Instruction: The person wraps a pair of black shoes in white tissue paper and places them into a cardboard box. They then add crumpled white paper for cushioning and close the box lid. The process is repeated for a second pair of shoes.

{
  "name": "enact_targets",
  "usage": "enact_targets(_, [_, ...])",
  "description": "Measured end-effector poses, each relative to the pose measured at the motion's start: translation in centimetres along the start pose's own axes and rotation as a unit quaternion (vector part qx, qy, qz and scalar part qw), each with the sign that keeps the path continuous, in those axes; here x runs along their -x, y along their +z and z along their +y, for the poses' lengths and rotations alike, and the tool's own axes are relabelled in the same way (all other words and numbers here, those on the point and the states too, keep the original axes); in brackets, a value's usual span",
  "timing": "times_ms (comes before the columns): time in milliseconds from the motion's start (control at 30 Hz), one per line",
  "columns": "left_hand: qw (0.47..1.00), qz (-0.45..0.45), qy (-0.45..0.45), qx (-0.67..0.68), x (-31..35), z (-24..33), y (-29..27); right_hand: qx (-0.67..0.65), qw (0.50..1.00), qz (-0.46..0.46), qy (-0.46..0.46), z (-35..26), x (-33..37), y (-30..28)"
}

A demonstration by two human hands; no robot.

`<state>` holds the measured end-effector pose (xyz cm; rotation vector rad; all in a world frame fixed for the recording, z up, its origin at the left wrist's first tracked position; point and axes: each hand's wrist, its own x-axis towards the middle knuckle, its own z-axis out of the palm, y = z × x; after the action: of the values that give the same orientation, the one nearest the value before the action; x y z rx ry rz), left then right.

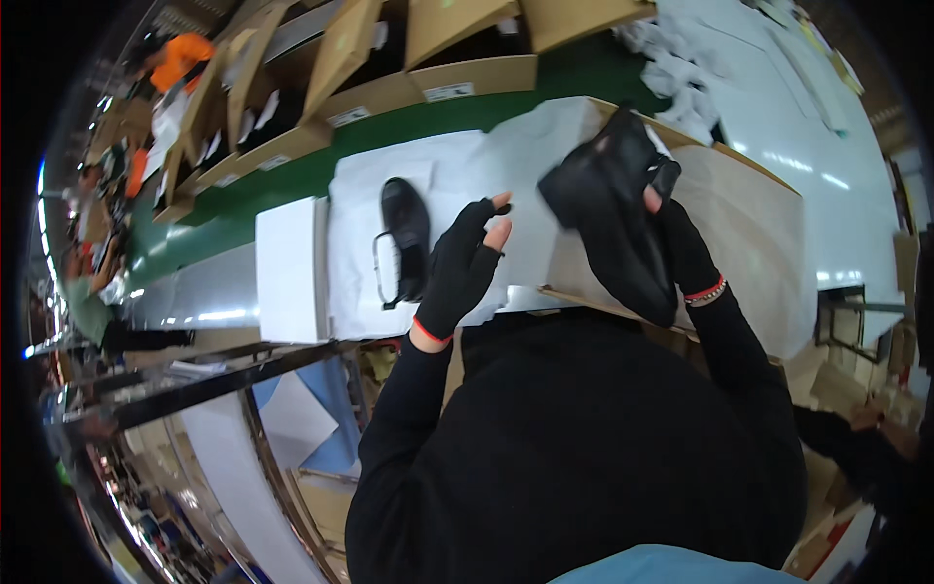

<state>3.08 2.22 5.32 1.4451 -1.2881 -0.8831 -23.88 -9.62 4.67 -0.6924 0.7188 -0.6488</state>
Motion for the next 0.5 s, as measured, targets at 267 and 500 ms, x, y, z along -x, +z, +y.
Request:
enact_targets(267, [0.973, -0.123, 0.033, -0.191, 1.2, -5.3, 8.1, 0.328, 0.926, 0.154, -0.109, 8.2, -9.5, -17.6])
enact_targets(500, [0.975, -0.141, 0.012, -0.172, 2.6, -6.4, 8.9, -0.242, 0.965, 0.098, -0.027, 8.1, -11.6, -12.4])
